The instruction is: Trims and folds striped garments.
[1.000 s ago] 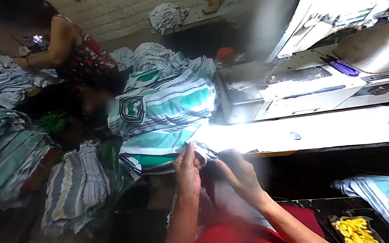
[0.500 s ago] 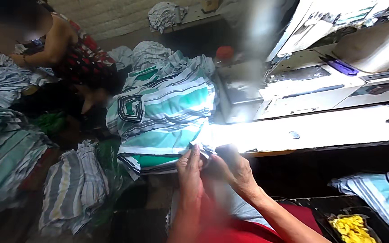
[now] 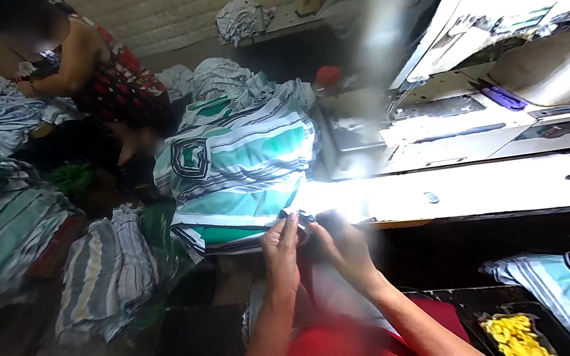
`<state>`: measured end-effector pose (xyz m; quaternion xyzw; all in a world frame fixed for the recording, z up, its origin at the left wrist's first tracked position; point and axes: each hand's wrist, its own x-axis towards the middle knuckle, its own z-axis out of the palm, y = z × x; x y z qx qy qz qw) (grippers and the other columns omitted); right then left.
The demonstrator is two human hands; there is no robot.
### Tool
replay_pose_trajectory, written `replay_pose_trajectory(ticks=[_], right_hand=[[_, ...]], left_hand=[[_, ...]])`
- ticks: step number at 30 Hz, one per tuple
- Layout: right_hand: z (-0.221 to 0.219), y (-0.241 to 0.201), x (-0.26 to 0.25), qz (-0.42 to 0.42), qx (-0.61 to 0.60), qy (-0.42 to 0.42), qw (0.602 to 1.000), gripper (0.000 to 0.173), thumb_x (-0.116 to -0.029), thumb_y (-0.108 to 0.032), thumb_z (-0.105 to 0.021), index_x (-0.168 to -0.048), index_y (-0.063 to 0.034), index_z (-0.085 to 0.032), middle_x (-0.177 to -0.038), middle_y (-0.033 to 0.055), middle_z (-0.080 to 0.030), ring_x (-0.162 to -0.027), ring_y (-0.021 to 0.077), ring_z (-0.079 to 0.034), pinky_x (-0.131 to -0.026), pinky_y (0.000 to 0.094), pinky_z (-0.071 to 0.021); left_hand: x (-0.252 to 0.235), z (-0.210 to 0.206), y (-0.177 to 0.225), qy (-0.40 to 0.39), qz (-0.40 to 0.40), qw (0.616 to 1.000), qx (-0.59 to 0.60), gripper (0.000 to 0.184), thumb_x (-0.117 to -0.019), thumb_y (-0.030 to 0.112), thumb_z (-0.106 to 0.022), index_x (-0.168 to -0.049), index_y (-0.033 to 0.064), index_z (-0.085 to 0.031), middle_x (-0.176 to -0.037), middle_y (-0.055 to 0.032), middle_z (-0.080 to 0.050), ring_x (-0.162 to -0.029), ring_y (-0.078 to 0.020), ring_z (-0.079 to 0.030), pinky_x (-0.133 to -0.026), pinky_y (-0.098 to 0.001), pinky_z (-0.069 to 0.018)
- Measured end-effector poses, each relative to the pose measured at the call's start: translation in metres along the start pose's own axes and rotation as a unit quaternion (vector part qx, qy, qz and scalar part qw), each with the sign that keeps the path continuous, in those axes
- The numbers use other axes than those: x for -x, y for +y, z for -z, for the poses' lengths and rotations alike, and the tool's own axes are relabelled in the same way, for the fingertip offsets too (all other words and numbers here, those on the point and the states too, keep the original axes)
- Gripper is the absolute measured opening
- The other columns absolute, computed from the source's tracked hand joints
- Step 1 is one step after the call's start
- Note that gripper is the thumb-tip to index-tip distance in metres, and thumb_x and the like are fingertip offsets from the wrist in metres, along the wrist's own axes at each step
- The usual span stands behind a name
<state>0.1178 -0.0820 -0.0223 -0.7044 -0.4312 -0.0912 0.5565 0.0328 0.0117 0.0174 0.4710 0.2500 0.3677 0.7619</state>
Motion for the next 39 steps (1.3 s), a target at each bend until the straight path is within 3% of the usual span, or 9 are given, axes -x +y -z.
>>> replay_pose_trajectory(ticks=[8,14,18,21,23,28,32,36,39], right_hand=[[0.006,-0.001,-0.005,-0.013,-0.062,0.018,0.998,0.023,-0.1043,-0.021,-0.058,-0.110,0.0005,-0.064,-0.090,0.0037,-0.071,-0.079,0.0041,-0.067,-0.072,0.0216,-0.0560],[0.018,0.000,-0.027,-0.090,-0.113,-0.135,0.980,0.052,-0.0913,-0.030,-0.072,-0.135,-0.0047,-0.058,-0.083,-0.0045,-0.069,-0.069,0.0012,-0.063,-0.066,0.0231,-0.0560],[0.024,-0.003,-0.050,-0.035,-0.027,-0.156,0.987,0.022,-0.1020,-0.022,-0.056,-0.112,-0.0081,-0.069,-0.089,0.0001,-0.068,-0.076,0.0019,-0.063,-0.071,0.0255,-0.0533],[0.031,0.000,-0.074,-0.016,-0.082,-0.113,0.990,0.022,-0.1023,-0.019,-0.050,-0.110,-0.0030,-0.063,-0.074,-0.0052,-0.056,-0.061,-0.0025,-0.052,-0.058,0.0174,-0.0461],[0.034,-0.002,-0.091,-0.033,-0.130,-0.105,0.985,0.019,-0.1040,-0.020,-0.049,-0.111,-0.0058,-0.059,-0.069,-0.0108,-0.057,-0.056,-0.0052,-0.053,-0.056,0.0137,-0.0464],[0.027,-0.012,-0.138,-0.062,-0.225,-0.114,0.966,0.008,-0.1058,-0.020,-0.050,-0.106,-0.0157,-0.057,-0.067,-0.0110,-0.064,-0.051,-0.0016,-0.057,-0.050,0.0144,-0.0498],[0.021,-0.021,-0.196,-0.082,-0.268,-0.120,0.952,0.008,-0.1068,-0.017,-0.047,-0.106,-0.0136,-0.055,-0.072,-0.0087,-0.068,-0.055,0.0015,-0.063,-0.051,0.0176,-0.0532],[-0.007,-0.037,-0.253,-0.112,-0.383,0.030,0.916,0.006,-0.1095,-0.012,-0.042,-0.108,-0.0119,-0.047,-0.077,-0.0067,-0.068,-0.065,0.0071,-0.070,-0.060,0.0238,-0.0606],[-0.034,-0.031,-0.289,-0.101,-0.364,0.120,0.918,0.025,-0.1095,-0.012,-0.042,-0.131,0.0006,-0.040,-0.098,0.0040,-0.062,-0.077,0.0118,-0.071,-0.070,0.0305,-0.0640]], left_hand=[[-0.002,0.004,-0.002,0.014,0.005,1.000,-0.004,0.023,-0.1037,0.003,-0.053,-0.090,-0.0066,-0.068,-0.070,-0.0066,-0.064,-0.061,-0.0107,-0.060,-0.063,-0.0282,-0.0556],[0.007,0.010,0.009,-0.087,-0.084,0.978,-0.170,0.030,-0.1080,0.010,-0.047,-0.104,-0.0100,-0.069,-0.093,-0.0125,-0.074,-0.089,-0.0155,-0.074,-0.088,-0.0352,-0.0618],[0.009,0.048,0.001,0.078,-0.330,0.840,-0.424,0.023,-0.1006,0.012,-0.061,-0.113,-0.0015,-0.075,-0.109,-0.0103,-0.076,-0.104,-0.0187,-0.073,-0.096,-0.0356,-0.0591],[0.002,0.104,0.003,0.251,-0.326,0.755,-0.511,0.059,-0.0889,0.024,-0.076,-0.135,-0.0076,-0.057,-0.136,-0.0259,-0.061,-0.127,-0.0430,-0.056,-0.109,-0.0566,-0.0431],[0.001,0.138,0.014,0.303,-0.237,0.761,-0.522,0.078,-0.0865,0.029,-0.080,-0.145,-0.0108,-0.045,-0.147,-0.0343,-0.045,-0.137,-0.0516,-0.043,-0.112,-0.0658,-0.0343],[-0.004,0.181,0.043,0.281,-0.157,0.816,-0.480,0.026,-0.1017,0.008,-0.052,-0.116,-0.0072,-0.068,-0.105,-0.0185,-0.072,-0.096,-0.0273,-0.071,-0.089,-0.0470,-0.0562],[-0.030,0.167,0.102,0.247,-0.203,0.944,-0.081,0.033,-0.1100,0.014,-0.030,-0.116,-0.0050,-0.056,-0.094,-0.0087,-0.068,-0.081,-0.0157,-0.069,-0.077,-0.0362,-0.0600],[-0.088,0.118,0.178,0.204,-0.321,0.924,-0.049,0.026,-0.1067,0.011,-0.035,-0.116,-0.0017,-0.056,-0.097,-0.0050,-0.069,-0.083,-0.0126,-0.070,-0.078,-0.0317,-0.0595],[-0.155,0.089,0.199,0.165,-0.410,0.888,-0.129,0.028,-0.1084,0.009,-0.035,-0.122,-0.0102,-0.050,-0.106,-0.0132,-0.066,-0.093,-0.0148,-0.069,-0.086,-0.0333,-0.0591]])
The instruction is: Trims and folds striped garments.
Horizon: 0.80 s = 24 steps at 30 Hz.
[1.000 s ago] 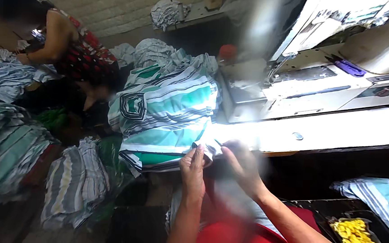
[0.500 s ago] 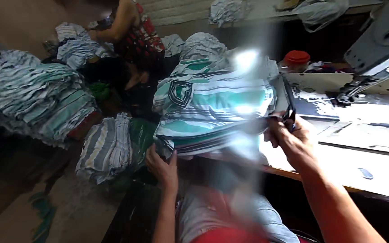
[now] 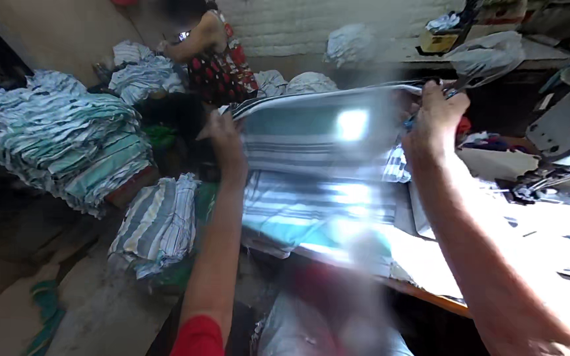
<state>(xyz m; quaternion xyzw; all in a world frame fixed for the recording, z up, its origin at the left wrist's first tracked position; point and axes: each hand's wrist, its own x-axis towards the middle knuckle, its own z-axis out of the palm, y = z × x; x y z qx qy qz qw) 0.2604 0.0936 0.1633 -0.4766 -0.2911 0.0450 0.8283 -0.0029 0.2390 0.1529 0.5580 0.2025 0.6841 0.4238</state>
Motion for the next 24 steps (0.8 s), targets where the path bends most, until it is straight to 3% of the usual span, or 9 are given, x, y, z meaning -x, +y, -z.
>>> replay_pose_trajectory(ticks=[2,4,6,8,11,13,18,21,24], right_hand=[[-0.009,0.012,-0.011,0.004,0.133,0.013,0.991,0.041,-0.1103,-0.017,-0.040,-0.144,0.0067,-0.037,-0.118,0.0138,-0.056,-0.089,0.0124,-0.069,-0.080,0.0291,-0.0620],[-0.006,0.039,-0.008,-0.007,0.290,-0.015,0.957,0.046,-0.1112,-0.021,-0.036,-0.147,0.0080,-0.038,-0.126,0.0227,-0.062,-0.100,0.0206,-0.070,-0.089,0.0367,-0.0587],[0.004,0.084,0.001,-0.034,0.398,-0.041,0.916,0.046,-0.1115,-0.027,-0.036,-0.145,0.0048,-0.044,-0.119,0.0233,-0.069,-0.103,0.0340,-0.070,-0.092,0.0538,-0.0546],[0.002,0.100,0.008,-0.046,0.470,-0.044,0.880,0.045,-0.1116,-0.029,-0.038,-0.147,-0.0030,-0.046,-0.117,0.0213,-0.071,-0.108,0.0409,-0.069,-0.093,0.0631,-0.0505],[-0.002,0.072,0.015,-0.116,0.458,-0.089,0.877,0.046,-0.1132,-0.022,-0.034,-0.156,-0.0055,-0.036,-0.128,0.0164,-0.069,-0.116,0.0313,-0.067,-0.102,0.0515,-0.0483],[0.002,0.066,0.009,-0.127,0.383,-0.105,0.909,0.044,-0.1132,-0.018,-0.031,-0.153,0.0009,-0.036,-0.128,0.0201,-0.067,-0.111,0.0279,-0.069,-0.099,0.0453,-0.0524],[0.022,0.077,-0.024,-0.172,0.237,-0.113,0.949,0.045,-0.1129,-0.030,-0.030,-0.149,-0.0028,-0.033,-0.112,0.0109,-0.071,-0.087,0.0140,-0.074,-0.077,0.0319,-0.0618],[0.028,0.065,-0.032,-0.109,0.188,-0.066,0.974,0.044,-0.1118,-0.029,-0.030,-0.151,-0.0092,-0.029,-0.097,0.0025,-0.068,-0.073,0.0097,-0.068,-0.066,0.0274,-0.0576],[0.017,0.046,-0.012,-0.015,0.128,-0.048,0.990,0.030,-0.1114,-0.022,-0.032,-0.137,-0.0085,-0.040,-0.076,-0.0070,-0.061,-0.054,0.0031,-0.057,-0.053,0.0199,-0.0501]], left_hand=[[-0.020,-0.026,-0.024,-0.045,-0.042,0.986,-0.157,0.033,-0.1086,0.011,-0.038,-0.130,-0.0110,-0.050,-0.111,-0.0222,-0.065,-0.103,-0.0246,-0.067,-0.094,-0.0402,-0.0556],[-0.019,-0.043,-0.054,-0.160,-0.058,0.908,-0.383,0.043,-0.1106,0.020,-0.037,-0.140,-0.0083,-0.050,-0.120,-0.0277,-0.066,-0.117,-0.0386,-0.064,-0.104,-0.0547,-0.0471],[-0.007,-0.049,-0.098,-0.295,-0.046,0.791,-0.533,0.049,-0.1121,0.034,-0.030,-0.143,0.0054,-0.057,-0.140,-0.0181,-0.061,-0.138,-0.0378,-0.050,-0.116,-0.0640,-0.0290],[-0.002,-0.050,-0.116,-0.348,-0.036,0.736,-0.580,0.049,-0.1123,0.036,-0.028,-0.142,0.0137,-0.060,-0.146,-0.0092,-0.059,-0.143,-0.0326,-0.046,-0.115,-0.0642,-0.0282],[-0.007,-0.037,-0.109,-0.398,-0.013,0.758,-0.517,0.047,-0.1121,0.033,-0.032,-0.140,0.0081,-0.061,-0.146,-0.0134,-0.058,-0.144,-0.0338,-0.044,-0.118,-0.0616,-0.0257],[-0.007,-0.022,-0.087,-0.401,-0.002,0.813,-0.422,0.044,-0.1110,0.028,-0.040,-0.143,0.0035,-0.057,-0.146,-0.0192,-0.056,-0.143,-0.0366,-0.044,-0.121,-0.0593,-0.0253],[0.067,0.051,-0.036,-0.120,-0.060,0.969,-0.210,0.037,-0.1115,0.020,-0.040,-0.127,-0.0042,-0.064,-0.125,-0.0154,-0.069,-0.121,-0.0225,-0.065,-0.108,-0.0427,-0.0501],[0.149,0.099,-0.036,0.055,0.020,0.989,-0.136,0.041,-0.1127,0.028,-0.032,-0.112,-0.0002,-0.061,-0.101,-0.0067,-0.069,-0.099,-0.0160,-0.065,-0.096,-0.0397,-0.0525],[0.224,0.114,-0.052,0.160,0.190,0.965,-0.079,0.038,-0.1107,0.019,-0.031,-0.092,0.0016,-0.058,-0.074,0.0005,-0.061,-0.073,-0.0104,-0.062,-0.077,-0.0307,-0.0555]])
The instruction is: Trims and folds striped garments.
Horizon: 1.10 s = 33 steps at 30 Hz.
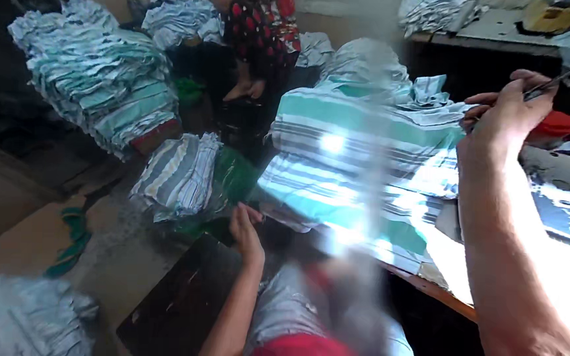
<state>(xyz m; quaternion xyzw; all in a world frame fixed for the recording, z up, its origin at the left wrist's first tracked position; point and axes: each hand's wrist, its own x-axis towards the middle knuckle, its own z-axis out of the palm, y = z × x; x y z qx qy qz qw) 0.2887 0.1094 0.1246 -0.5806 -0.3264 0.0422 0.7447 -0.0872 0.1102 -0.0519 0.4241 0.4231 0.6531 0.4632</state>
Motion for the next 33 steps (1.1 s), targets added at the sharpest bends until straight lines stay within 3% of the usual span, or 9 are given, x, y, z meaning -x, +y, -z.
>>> replay_pose_trajectory(ticks=[3,5,8,12,15,19,25,29,33], right_hand=[[-0.014,-0.023,0.062,0.062,0.050,-0.152,0.985,0.031,-0.1100,-0.021,-0.036,-0.132,-0.0025,-0.048,-0.081,-0.0081,-0.062,-0.056,-0.0010,-0.052,-0.055,0.0191,-0.0474],[-0.021,-0.021,0.117,0.102,0.118,-0.279,0.948,0.031,-0.1076,-0.017,-0.042,-0.127,0.0026,-0.055,-0.089,0.0025,-0.064,-0.063,0.0046,-0.054,-0.059,0.0255,-0.0482],[-0.026,-0.002,0.198,0.185,0.216,-0.445,0.849,0.025,-0.0917,-0.009,-0.066,-0.114,0.0017,-0.071,-0.104,0.0171,-0.073,-0.087,0.0246,-0.071,-0.079,0.0445,-0.0586],[-0.036,0.025,0.256,0.352,0.327,-0.459,0.747,0.035,-0.0940,-0.030,-0.070,-0.122,-0.0097,-0.068,-0.109,0.0171,-0.069,-0.088,0.0337,-0.072,-0.064,0.0472,-0.0590],[-0.038,0.029,0.258,0.348,0.326,-0.416,0.775,0.016,-0.0949,-0.009,-0.063,-0.106,-0.0075,-0.073,-0.101,0.0154,-0.073,-0.083,0.0309,-0.074,-0.063,0.0444,-0.0597],[-0.033,0.012,0.245,0.253,0.269,-0.396,0.841,0.019,-0.0906,-0.011,-0.067,-0.106,-0.0053,-0.075,-0.104,0.0158,-0.073,-0.083,0.0258,-0.073,-0.066,0.0410,-0.0580],[-0.020,-0.015,0.228,0.064,0.132,-0.343,0.928,0.023,-0.1046,-0.016,-0.048,-0.116,0.0005,-0.059,-0.078,-0.0023,-0.059,-0.058,-0.0009,-0.055,-0.054,0.0178,-0.0500],[-0.019,-0.018,0.216,0.017,0.043,-0.326,0.944,0.014,-0.1015,-0.016,-0.058,-0.112,-0.0064,-0.056,-0.075,-0.0090,-0.057,-0.055,-0.0026,-0.052,-0.052,0.0151,-0.0475],[-0.006,-0.025,0.201,0.194,0.182,-0.322,0.909,0.025,-0.0908,-0.016,-0.070,-0.111,-0.0025,-0.067,-0.092,0.0002,-0.069,-0.075,-0.0006,-0.062,-0.069,0.0156,-0.0525]], left_hand=[[0.037,0.004,-0.017,-0.061,0.241,0.969,0.013,0.047,-0.1133,0.031,-0.029,-0.099,0.0007,-0.062,-0.077,-0.0016,-0.064,-0.074,-0.0101,-0.063,-0.070,-0.0260,-0.0529],[0.043,-0.001,-0.020,-0.112,0.326,0.938,0.049,0.051,-0.1125,0.039,-0.029,-0.119,0.0019,-0.063,-0.099,-0.0046,-0.070,-0.088,-0.0118,-0.065,-0.077,-0.0298,-0.0526],[0.038,-0.009,-0.019,-0.092,0.331,0.931,0.122,0.036,-0.1105,0.031,-0.041,-0.127,0.0050,-0.059,-0.107,-0.0037,-0.068,-0.093,-0.0110,-0.065,-0.081,-0.0296,-0.0538],[0.031,-0.009,-0.008,-0.083,0.324,0.919,0.211,0.021,-0.1076,0.019,-0.049,-0.117,0.0041,-0.061,-0.093,-0.0042,-0.068,-0.084,-0.0122,-0.066,-0.077,-0.0296,-0.0562],[0.035,-0.010,0.010,-0.080,0.339,0.902,0.254,0.017,-0.1076,0.018,-0.048,-0.109,0.0060,-0.061,-0.089,-0.0047,-0.068,-0.079,-0.0119,-0.066,-0.072,-0.0272,-0.0568],[0.040,-0.012,0.020,-0.080,0.340,0.898,0.268,0.017,-0.1080,0.016,-0.047,-0.107,0.0067,-0.061,-0.089,-0.0037,-0.069,-0.079,-0.0104,-0.067,-0.072,-0.0249,-0.0567],[0.044,-0.033,0.022,-0.103,0.286,0.935,0.183,0.054,-0.0938,0.001,-0.066,-0.140,0.0046,-0.039,-0.114,-0.0087,-0.063,-0.101,-0.0129,-0.062,-0.087,-0.0318,-0.0538],[0.035,-0.048,0.012,-0.099,0.098,0.989,0.044,0.090,-0.0808,0.014,-0.084,-0.148,-0.0058,-0.029,-0.129,-0.0205,-0.060,-0.117,-0.0176,-0.062,-0.099,-0.0321,-0.0541],[0.020,-0.045,0.017,-0.104,-0.091,0.961,-0.240,0.072,-0.0808,0.019,-0.083,-0.139,-0.0080,-0.050,-0.120,-0.0226,-0.068,-0.115,-0.0336,-0.064,-0.107,-0.0523,-0.0441]])
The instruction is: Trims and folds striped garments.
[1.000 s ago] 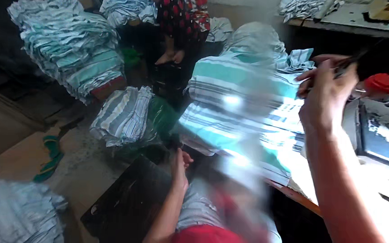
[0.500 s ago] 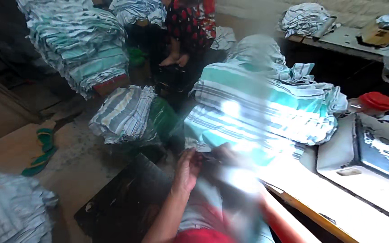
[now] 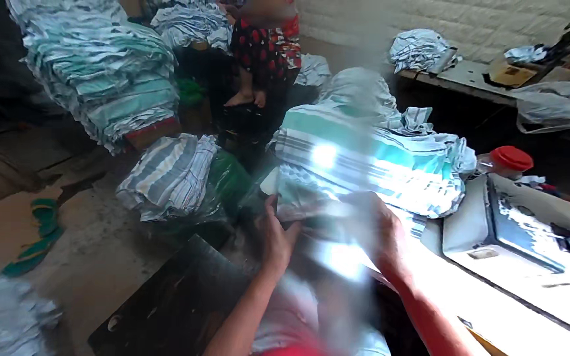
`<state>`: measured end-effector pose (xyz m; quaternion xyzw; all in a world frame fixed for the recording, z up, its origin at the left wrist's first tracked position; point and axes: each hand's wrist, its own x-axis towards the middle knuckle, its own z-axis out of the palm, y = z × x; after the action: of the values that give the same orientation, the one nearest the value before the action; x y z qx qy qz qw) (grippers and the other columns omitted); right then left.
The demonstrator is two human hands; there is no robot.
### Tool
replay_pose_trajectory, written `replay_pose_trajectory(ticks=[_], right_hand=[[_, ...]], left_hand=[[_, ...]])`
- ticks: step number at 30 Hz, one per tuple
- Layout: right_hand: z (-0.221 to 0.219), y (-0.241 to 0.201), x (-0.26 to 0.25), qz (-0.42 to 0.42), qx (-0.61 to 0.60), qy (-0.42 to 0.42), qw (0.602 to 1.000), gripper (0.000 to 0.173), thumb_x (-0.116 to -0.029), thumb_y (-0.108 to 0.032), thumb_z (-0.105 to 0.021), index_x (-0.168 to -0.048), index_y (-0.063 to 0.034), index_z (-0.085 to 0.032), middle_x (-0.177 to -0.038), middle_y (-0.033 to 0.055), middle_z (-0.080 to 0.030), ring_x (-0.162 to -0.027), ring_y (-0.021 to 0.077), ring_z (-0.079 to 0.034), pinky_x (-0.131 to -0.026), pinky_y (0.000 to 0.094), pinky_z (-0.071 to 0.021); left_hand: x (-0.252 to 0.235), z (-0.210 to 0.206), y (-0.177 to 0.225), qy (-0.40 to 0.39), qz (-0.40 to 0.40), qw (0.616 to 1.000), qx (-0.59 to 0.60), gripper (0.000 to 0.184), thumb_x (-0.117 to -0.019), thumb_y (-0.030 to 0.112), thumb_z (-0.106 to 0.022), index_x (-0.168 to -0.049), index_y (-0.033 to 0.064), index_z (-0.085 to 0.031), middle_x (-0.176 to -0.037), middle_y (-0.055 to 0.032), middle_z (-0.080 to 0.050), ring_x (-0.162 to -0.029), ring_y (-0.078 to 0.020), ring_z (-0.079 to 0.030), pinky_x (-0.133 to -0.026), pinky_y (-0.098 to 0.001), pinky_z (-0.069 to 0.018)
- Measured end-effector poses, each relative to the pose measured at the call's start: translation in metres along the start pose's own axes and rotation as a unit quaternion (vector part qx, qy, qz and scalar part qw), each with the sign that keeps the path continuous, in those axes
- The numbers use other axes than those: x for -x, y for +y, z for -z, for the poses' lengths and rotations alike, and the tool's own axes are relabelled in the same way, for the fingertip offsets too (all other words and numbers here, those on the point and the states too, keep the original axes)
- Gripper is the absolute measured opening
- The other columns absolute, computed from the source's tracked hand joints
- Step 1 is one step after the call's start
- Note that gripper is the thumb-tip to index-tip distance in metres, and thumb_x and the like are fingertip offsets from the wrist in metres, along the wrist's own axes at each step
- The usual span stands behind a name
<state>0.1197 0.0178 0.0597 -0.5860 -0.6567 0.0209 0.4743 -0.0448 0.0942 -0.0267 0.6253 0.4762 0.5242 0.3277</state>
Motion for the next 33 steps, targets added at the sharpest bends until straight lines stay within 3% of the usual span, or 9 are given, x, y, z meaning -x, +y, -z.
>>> replay_pose_trajectory(ticks=[6,9,13,17,20,23,26,30,33], right_hand=[[0.054,0.032,-0.002,0.122,0.211,0.045,0.969,0.019,-0.0844,-0.002,-0.061,-0.096,0.0019,-0.074,-0.088,0.0171,-0.067,-0.071,0.0253,-0.064,-0.061,0.0400,-0.0507],[0.058,0.045,0.020,0.092,0.223,-0.143,0.960,0.023,-0.0844,-0.001,-0.065,-0.103,-0.0054,-0.076,-0.103,0.0157,-0.072,-0.078,0.0327,-0.072,-0.061,0.0524,-0.0571],[0.074,0.062,0.037,0.034,0.148,-0.163,0.975,0.025,-0.0942,-0.022,-0.059,-0.107,-0.0098,-0.077,-0.109,0.0071,-0.073,-0.090,0.0151,-0.070,-0.077,0.0367,-0.0578],[0.088,0.057,0.032,-0.065,0.048,-0.031,0.996,0.028,-0.1042,-0.019,-0.046,-0.109,-0.0031,-0.068,-0.085,-0.0052,-0.068,-0.063,-0.0081,-0.053,-0.058,0.0115,-0.0448],[0.077,0.046,0.015,-0.085,-0.068,-0.024,0.994,0.023,-0.1068,-0.020,-0.045,-0.110,-0.0102,-0.066,-0.080,-0.0131,-0.066,-0.055,-0.0088,-0.050,-0.052,0.0096,-0.0427],[0.052,0.041,0.000,-0.048,-0.140,-0.100,0.984,0.026,-0.1075,-0.028,-0.045,-0.116,-0.0140,-0.064,-0.078,-0.0146,-0.062,-0.060,-0.0069,-0.049,-0.056,0.0118,-0.0423],[0.020,0.041,-0.009,-0.084,-0.166,-0.171,0.967,0.033,-0.1089,-0.036,-0.041,-0.123,-0.0095,-0.056,-0.081,-0.0090,-0.062,-0.069,-0.0009,-0.056,-0.065,0.0182,-0.0485],[-0.008,0.059,-0.006,-0.127,-0.159,-0.189,0.961,0.029,-0.1086,-0.028,-0.043,-0.119,-0.0033,-0.056,-0.081,-0.0041,-0.060,-0.069,0.0011,-0.057,-0.067,0.0205,-0.0503],[-0.004,0.061,-0.004,-0.112,-0.168,-0.191,0.961,0.030,-0.1067,-0.032,-0.049,-0.118,-0.0061,-0.056,-0.083,-0.0052,-0.062,-0.069,-0.0003,-0.058,-0.068,0.0191,-0.0508]], left_hand=[[-0.021,0.028,-0.022,0.099,-0.201,0.957,-0.187,0.032,-0.0801,0.001,-0.076,-0.112,0.0019,-0.073,-0.090,-0.0102,-0.073,-0.086,-0.0259,-0.070,-0.091,-0.0525,-0.0488],[-0.014,0.042,-0.038,0.008,-0.208,0.956,-0.206,0.028,-0.0844,0.008,-0.076,-0.112,0.0044,-0.076,-0.101,-0.0140,-0.076,-0.096,-0.0309,-0.072,-0.093,-0.0552,-0.0509],[-0.002,0.076,-0.058,-0.275,-0.006,0.942,-0.193,0.066,-0.0939,0.032,-0.071,-0.150,0.0044,-0.048,-0.146,-0.0179,-0.055,-0.131,-0.0360,-0.055,-0.108,-0.0608,-0.0403],[0.023,0.080,-0.047,-0.130,0.021,0.986,-0.105,0.037,-0.1007,0.024,-0.062,-0.126,-0.0029,-0.063,-0.114,-0.0159,-0.069,-0.099,-0.0228,-0.069,-0.086,-0.0366,-0.0572],[0.030,0.057,-0.016,-0.026,-0.056,0.998,-0.014,0.021,-0.0989,0.014,-0.064,-0.106,-0.0045,-0.070,-0.094,-0.0118,-0.072,-0.080,-0.0137,-0.070,-0.073,-0.0276,-0.0594],[0.025,0.027,0.006,-0.033,-0.159,0.986,0.038,0.018,-0.0968,0.009,-0.066,-0.106,-0.0049,-0.073,-0.096,-0.0134,-0.073,-0.083,-0.0141,-0.072,-0.078,-0.0276,-0.0608],[0.014,0.002,0.009,-0.103,-0.219,0.970,-0.027,0.037,-0.0960,0.021,-0.071,-0.129,0.0050,-0.069,-0.106,-0.0118,-0.072,-0.096,-0.0203,-0.070,-0.087,-0.0370,-0.0587],[0.013,-0.015,-0.008,-0.036,-0.283,0.956,-0.062,0.012,-0.0929,0.018,-0.074,-0.096,0.0073,-0.079,-0.096,-0.0095,-0.073,-0.090,-0.0189,-0.072,-0.084,-0.0322,-0.0602],[0.024,-0.012,-0.018,0.026,-0.309,0.950,-0.044,0.010,-0.0895,0.016,-0.077,-0.094,0.0083,-0.081,-0.095,-0.0092,-0.075,-0.089,-0.0178,-0.072,-0.084,-0.0294,-0.0597]])
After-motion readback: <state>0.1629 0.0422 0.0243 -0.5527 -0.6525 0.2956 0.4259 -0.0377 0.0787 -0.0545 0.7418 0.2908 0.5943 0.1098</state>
